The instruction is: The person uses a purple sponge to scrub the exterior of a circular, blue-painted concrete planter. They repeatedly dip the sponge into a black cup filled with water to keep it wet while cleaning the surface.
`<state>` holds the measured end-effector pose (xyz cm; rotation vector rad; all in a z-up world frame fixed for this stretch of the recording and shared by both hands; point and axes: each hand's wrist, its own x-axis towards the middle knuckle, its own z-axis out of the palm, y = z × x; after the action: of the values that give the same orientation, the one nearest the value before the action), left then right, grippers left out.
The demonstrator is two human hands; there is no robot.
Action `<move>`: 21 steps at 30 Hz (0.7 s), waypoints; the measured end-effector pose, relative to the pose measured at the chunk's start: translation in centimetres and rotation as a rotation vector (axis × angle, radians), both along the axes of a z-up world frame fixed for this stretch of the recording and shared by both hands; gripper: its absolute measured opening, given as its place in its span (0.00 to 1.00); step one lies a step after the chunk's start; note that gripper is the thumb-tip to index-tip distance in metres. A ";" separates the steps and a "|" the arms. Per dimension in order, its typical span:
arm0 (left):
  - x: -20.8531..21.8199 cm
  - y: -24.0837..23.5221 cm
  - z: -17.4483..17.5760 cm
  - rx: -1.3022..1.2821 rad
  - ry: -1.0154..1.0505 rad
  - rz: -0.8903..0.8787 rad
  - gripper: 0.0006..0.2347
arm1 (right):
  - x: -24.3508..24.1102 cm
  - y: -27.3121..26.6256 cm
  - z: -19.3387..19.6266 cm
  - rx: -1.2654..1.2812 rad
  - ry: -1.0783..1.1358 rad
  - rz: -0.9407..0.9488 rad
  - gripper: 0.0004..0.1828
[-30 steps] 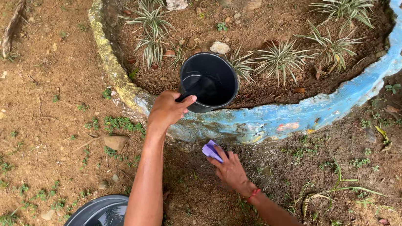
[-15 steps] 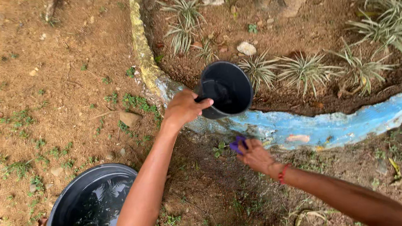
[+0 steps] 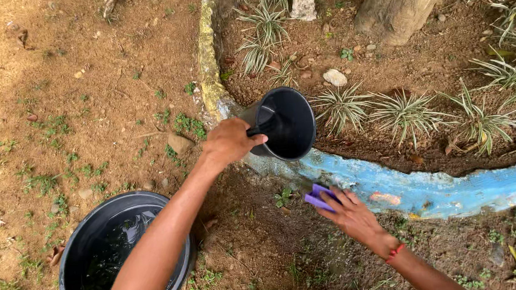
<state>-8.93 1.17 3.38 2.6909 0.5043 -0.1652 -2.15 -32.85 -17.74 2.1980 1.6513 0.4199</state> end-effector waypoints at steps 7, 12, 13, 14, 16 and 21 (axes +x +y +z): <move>-0.7 0.9 0.8 0.086 -0.039 -0.050 0.23 | 3.3 8.8 -4.5 0.220 -0.023 0.239 0.31; -0.1 -0.1 -0.2 0.167 -0.179 -0.015 0.24 | 3.2 12.6 -2.7 0.211 0.011 0.151 0.37; 0.1 -0.3 -0.2 0.184 -0.171 -0.012 0.23 | 3.6 12.4 -2.0 0.215 -0.059 0.146 0.39; 0.1 -0.5 -0.2 0.201 -0.162 -0.008 0.23 | 3.0 10.7 -1.6 0.170 0.061 0.077 0.37; 0.8 -0.3 0.3 0.218 -0.154 -0.015 0.23 | 2.3 7.9 -0.6 0.105 0.061 -0.002 0.38; 1.7 -0.3 -0.4 0.218 -0.177 -0.042 0.21 | 2.3 9.3 0.1 0.418 0.179 0.015 0.21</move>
<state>-7.22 0.84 2.93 2.8940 0.4331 0.1238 0.18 -23.51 -17.66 2.5896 1.8041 0.6382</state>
